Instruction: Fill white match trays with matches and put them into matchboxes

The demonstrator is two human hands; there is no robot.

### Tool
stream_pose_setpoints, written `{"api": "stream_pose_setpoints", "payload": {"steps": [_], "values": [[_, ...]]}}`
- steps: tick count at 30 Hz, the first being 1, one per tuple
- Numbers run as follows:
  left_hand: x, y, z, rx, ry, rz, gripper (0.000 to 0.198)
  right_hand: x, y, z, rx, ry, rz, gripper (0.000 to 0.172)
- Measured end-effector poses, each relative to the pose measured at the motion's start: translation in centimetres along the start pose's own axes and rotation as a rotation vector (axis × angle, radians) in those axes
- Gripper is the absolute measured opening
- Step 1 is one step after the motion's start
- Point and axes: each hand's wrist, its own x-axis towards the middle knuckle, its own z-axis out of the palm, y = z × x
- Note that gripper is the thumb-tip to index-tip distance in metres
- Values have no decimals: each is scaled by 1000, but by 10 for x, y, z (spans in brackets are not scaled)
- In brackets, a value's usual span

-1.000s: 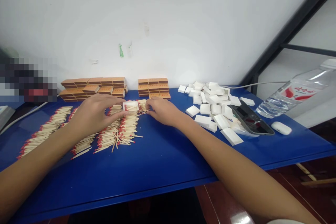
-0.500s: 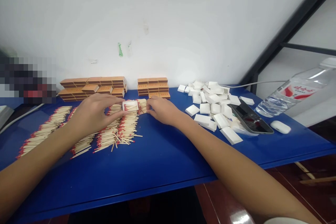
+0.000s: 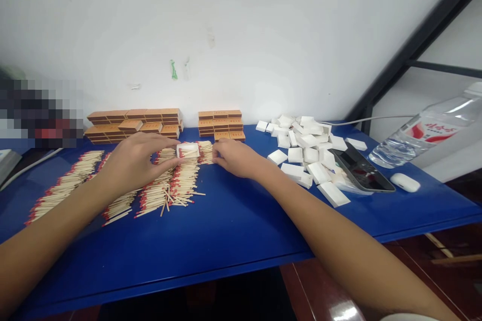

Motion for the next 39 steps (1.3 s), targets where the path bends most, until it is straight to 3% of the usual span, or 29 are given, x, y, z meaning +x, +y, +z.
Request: {"api": "stream_pose_setpoints", "payload": {"steps": [11,19,22,29,39], "values": [[0,0,1,20,32,39,39,-5,-1,-12,3,-160,81,8],[-1,-1,2,21,34,34,40,-1,-8,-1,18,-74,-1,13],[-1,-1,2,25,27,29,40,0,-9,1,37,-42,-4,8],[0,0,0,15,1,16,41,0,-8,2,41,-40,-48,11],[0,0,2,6,-3,3,42,-1,-8,-8,27,-38,34,11]]}}
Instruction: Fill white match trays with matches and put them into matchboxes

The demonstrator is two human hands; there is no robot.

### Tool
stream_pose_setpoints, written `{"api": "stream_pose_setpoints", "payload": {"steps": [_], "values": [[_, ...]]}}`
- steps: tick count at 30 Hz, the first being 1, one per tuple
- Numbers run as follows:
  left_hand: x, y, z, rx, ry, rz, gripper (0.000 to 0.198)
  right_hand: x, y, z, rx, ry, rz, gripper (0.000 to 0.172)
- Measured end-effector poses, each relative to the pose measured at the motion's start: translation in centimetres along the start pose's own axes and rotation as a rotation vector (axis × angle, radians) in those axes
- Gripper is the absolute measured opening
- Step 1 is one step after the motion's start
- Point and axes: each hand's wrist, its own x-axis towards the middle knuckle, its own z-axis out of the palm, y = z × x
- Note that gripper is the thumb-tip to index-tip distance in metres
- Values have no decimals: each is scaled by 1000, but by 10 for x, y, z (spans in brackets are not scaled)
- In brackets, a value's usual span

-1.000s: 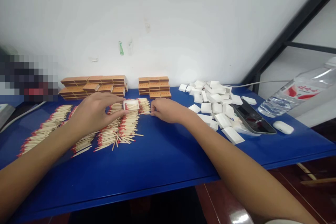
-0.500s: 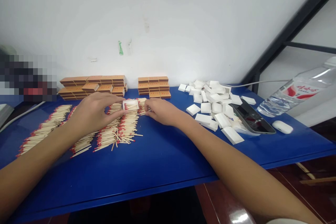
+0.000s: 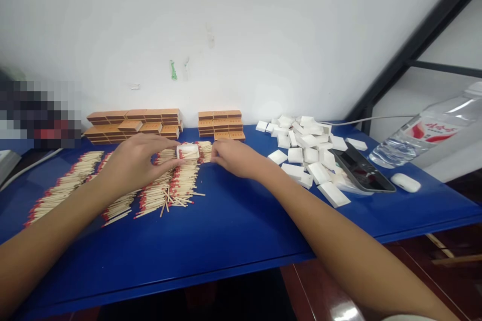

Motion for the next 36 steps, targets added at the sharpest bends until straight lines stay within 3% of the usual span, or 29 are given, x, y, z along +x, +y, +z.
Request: {"api": "stream_pose_setpoints", "payload": {"steps": [10,21,29,36], "values": [[0,5,4,9,-29,5,40,-3,-10,-5,45,243,-79,10],[-2,19,6,-82,-26,54,34,-4,-25,7,18,237,-103,12],[0,5,2,-52,-22,-20,43,-3,-16,-2,-5,307,-84,11],[1,-4,1,8,-3,-42,50,0,-5,4,-15,49,-50,10]]}}
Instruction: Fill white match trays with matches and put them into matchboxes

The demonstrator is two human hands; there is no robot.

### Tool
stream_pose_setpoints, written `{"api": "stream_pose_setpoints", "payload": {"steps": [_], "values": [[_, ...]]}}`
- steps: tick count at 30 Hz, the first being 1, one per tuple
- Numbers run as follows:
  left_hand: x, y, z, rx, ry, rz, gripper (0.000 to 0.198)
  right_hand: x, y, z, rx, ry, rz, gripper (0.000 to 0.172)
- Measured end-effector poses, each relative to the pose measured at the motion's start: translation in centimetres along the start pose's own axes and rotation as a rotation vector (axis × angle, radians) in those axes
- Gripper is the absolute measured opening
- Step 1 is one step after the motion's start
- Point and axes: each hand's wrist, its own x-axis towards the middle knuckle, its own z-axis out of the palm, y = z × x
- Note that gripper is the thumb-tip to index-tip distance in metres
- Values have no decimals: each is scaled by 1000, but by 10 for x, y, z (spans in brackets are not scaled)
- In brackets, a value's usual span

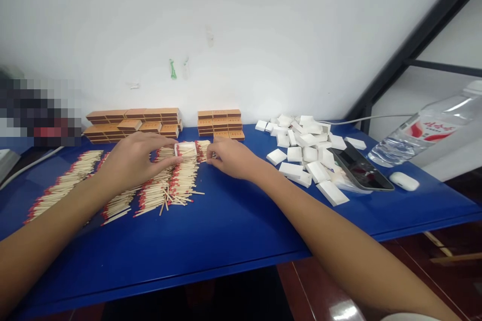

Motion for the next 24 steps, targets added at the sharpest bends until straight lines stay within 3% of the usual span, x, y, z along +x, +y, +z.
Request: {"api": "stream_pose_setpoints", "payload": {"steps": [13,24], "values": [[0,2,0,7,-7,21,45,0,7,7,-17,27,16,7],[0,3,-1,8,-13,22,44,0,13,-1,-11,-65,127,6]]}}
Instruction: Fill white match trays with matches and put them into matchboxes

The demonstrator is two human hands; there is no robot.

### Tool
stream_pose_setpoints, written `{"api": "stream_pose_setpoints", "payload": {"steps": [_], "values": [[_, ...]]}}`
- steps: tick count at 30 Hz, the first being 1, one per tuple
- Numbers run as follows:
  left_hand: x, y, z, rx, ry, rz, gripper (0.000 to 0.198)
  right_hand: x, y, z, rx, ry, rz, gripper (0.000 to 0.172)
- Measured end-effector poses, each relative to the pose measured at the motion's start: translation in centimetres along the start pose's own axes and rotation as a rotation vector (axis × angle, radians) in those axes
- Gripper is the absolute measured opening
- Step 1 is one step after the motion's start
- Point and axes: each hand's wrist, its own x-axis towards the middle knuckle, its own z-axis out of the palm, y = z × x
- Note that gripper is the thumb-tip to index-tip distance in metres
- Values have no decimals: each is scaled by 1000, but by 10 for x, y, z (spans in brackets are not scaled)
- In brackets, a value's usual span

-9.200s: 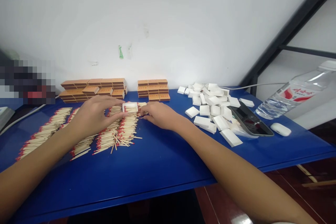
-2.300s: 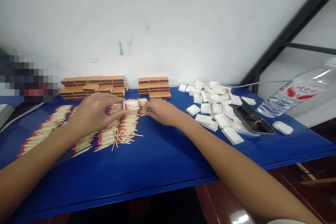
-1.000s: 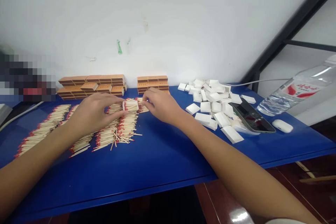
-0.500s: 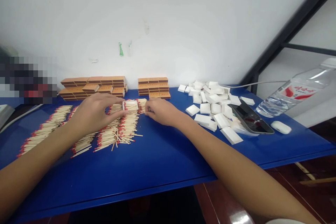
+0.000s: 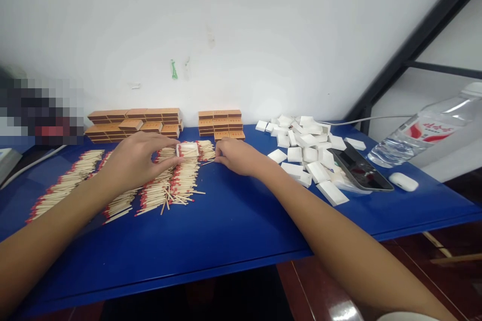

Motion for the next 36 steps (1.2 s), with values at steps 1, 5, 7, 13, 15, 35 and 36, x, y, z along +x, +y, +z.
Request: {"api": "stream_pose_setpoints", "payload": {"steps": [1,5,7,13,15,35,36], "values": [[0,0,0,-1,-1,-4,44,0,1,0,1,-11,4,7],[0,0,0,-7,-1,0,45,-2,5,-2,3,-35,-32,9],[0,0,0,-4,4,10,46,-2,5,-3,0,-38,-46,10],[0,0,0,-5,14,15,46,-1,2,-2,8,-43,-38,8],[0,0,0,-10,8,11,45,-1,0,-1,10,-44,-37,9],[-1,-1,1,-2,-5,24,45,-1,-6,-1,63,-100,-94,15],[-1,-1,2,1,-5,21,45,-2,-6,-3,84,-100,-90,14]]}}
